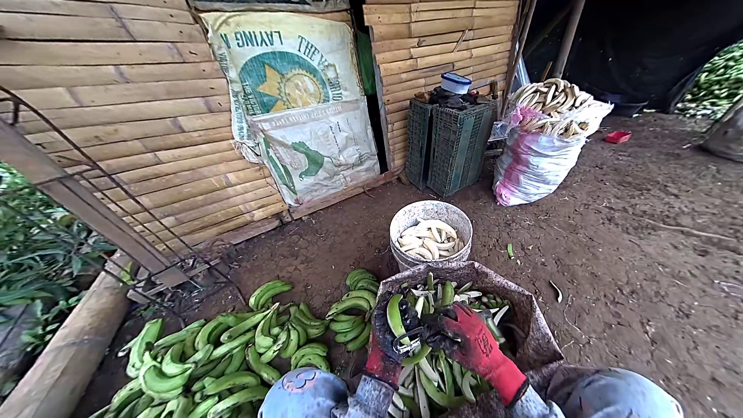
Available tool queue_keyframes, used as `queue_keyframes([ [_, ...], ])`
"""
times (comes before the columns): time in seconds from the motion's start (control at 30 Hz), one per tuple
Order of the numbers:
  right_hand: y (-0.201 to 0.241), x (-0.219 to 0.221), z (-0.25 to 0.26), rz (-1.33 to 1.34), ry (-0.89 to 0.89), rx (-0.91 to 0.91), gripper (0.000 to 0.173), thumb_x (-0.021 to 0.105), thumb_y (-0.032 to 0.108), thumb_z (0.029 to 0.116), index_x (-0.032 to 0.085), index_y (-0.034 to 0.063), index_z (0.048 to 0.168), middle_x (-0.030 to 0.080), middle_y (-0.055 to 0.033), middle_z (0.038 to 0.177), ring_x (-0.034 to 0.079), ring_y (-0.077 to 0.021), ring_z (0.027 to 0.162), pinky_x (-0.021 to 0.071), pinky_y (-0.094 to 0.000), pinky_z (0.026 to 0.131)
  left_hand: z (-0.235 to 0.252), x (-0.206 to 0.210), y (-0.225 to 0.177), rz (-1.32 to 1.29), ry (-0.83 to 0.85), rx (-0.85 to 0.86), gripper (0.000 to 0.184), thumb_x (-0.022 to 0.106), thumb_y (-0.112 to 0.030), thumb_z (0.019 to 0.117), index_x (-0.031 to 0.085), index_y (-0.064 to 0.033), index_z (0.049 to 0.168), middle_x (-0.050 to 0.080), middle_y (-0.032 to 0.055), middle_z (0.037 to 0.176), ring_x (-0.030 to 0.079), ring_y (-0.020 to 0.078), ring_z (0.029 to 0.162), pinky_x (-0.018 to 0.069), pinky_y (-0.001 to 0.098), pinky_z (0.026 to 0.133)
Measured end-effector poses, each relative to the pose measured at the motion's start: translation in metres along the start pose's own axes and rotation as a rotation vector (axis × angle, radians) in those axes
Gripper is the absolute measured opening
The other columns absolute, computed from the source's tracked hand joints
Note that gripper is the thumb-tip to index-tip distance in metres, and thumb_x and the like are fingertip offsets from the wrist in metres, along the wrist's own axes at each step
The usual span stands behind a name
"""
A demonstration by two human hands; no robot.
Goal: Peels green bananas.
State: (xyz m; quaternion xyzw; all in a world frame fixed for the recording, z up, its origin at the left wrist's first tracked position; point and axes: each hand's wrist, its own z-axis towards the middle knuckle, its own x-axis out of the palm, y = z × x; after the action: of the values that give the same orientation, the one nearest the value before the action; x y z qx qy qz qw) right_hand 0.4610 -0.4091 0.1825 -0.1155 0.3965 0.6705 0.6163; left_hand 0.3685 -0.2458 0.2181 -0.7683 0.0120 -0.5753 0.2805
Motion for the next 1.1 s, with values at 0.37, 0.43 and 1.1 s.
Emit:
queue_keyframes([
  [0.37,0.014,0.003,0.021,0.077,0.072,0.52,0.038,0.062,0.015,0.0931,0.07,0.0071,0.129,0.07,-0.0218,0.116,0.069,-0.0382,0.105,0.055,-0.0532,0.09,-0.014,-0.005,0.009,1.258,-0.099,0.533,0.039,0.041,-0.015,0.108,0.055,0.0086,0.136,0.062,0.0201,0.132,0.059,0.0176,0.124,0.0451,0.031,0.11],
  [0.43,0.008,-0.001,0.024,0.117,0.097,0.649,0.038,0.059,0.015,0.0967,0.067,0.0054,0.133,0.069,-0.0213,0.12,0.068,-0.0355,0.11,0.0528,-0.0513,0.097,-0.02,-0.004,0.012,1.368,-0.125,0.523,0.039,0.045,-0.013,0.1076,0.054,0.0118,0.137,0.06,0.0254,0.136,0.056,0.0221,0.13,0.04,0.0335,0.115],
  [1.1,-0.02,0.023,0.008,-0.077,0.569,0.853,0.045,0.067,0.026,0.0932,0.061,0.0096,0.134,0.062,-0.0197,0.133,0.064,-0.037,0.117,0.0521,-0.0551,0.096,0.029,-0.003,0.033,0.968,-0.324,0.498,0.047,0.039,-0.019,0.1108,0.036,0.0049,0.151,0.054,0.0259,0.136,0.063,0.0265,0.113,0.054,0.0392,0.097],
])
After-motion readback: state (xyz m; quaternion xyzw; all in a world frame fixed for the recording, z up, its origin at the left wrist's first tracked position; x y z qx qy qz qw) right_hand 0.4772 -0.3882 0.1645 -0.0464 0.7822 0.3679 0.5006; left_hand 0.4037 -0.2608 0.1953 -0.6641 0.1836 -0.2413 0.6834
